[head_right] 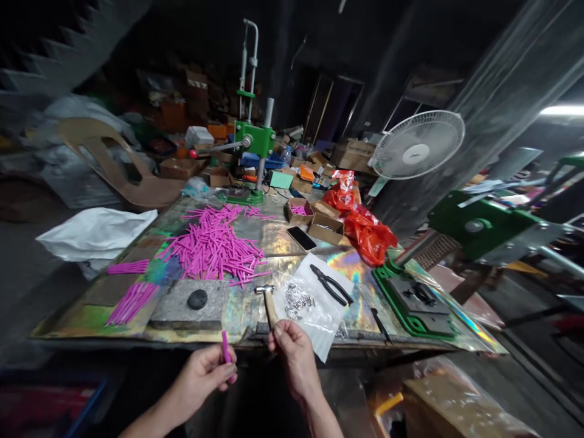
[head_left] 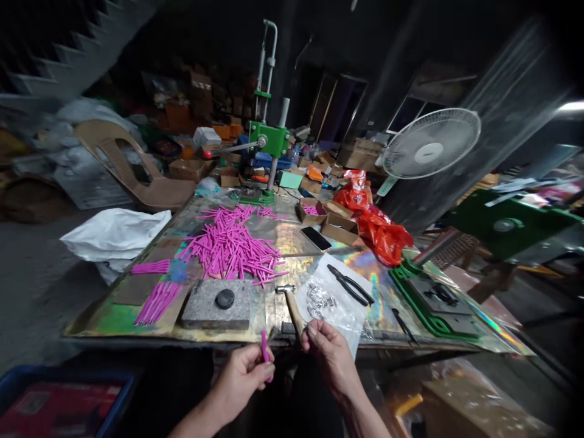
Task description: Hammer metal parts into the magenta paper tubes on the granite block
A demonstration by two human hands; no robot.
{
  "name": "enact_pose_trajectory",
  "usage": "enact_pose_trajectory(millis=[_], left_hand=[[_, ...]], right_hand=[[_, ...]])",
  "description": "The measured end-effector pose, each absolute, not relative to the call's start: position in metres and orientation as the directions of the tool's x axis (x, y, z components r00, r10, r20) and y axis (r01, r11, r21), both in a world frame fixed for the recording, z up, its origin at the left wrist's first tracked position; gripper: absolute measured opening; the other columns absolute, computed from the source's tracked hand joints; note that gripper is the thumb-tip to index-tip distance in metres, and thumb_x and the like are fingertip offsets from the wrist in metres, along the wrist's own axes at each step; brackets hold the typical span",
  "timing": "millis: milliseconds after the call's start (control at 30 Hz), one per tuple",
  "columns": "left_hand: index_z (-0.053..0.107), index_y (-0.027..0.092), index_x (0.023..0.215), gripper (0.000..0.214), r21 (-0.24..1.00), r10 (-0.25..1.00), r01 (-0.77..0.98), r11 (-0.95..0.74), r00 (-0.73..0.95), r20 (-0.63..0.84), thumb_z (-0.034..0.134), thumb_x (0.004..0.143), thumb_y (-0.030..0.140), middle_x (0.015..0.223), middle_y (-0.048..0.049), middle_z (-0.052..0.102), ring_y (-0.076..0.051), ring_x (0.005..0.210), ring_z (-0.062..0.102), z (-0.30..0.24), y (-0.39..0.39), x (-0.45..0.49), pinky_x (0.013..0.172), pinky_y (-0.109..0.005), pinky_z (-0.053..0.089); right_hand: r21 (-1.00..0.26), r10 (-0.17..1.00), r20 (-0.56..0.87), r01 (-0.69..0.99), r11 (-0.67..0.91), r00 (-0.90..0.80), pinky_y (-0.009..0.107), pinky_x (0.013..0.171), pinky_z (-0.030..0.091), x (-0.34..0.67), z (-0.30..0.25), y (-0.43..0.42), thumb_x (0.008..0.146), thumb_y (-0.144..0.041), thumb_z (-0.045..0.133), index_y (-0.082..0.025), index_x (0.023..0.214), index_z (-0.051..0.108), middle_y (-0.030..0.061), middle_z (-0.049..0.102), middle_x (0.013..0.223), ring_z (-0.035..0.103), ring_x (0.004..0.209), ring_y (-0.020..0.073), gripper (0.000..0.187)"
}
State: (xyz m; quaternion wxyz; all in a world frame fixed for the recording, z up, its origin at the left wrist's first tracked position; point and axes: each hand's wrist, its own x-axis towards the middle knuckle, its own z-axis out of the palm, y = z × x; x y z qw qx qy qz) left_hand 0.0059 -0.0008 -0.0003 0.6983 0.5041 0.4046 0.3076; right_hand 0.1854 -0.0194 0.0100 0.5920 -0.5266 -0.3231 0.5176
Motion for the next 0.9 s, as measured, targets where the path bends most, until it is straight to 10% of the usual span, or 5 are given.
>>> enact_pose_trajectory(millis=[900], left_hand=[[0.055,0.014,0.074,0.031,0.878,0.884,-0.286,0.383,0.391,-0.257,0.068,0.063,0.039,0.052,0.0030,0.055,-0.009,0.044,0.051,0.009,-0.003,0.005,0.040,-0.018,0.039]], right_hand=[[-0.982,0.984,-0.160,-0.110,-0.151,0.074,0.022,0.041,0.026,0.126,0.004,-0.045,0.074,-0.050,0.055,-0.019,0.062,0.047,-0.0037,0.045,0.053,0.034,0.044,0.0093,0.034]])
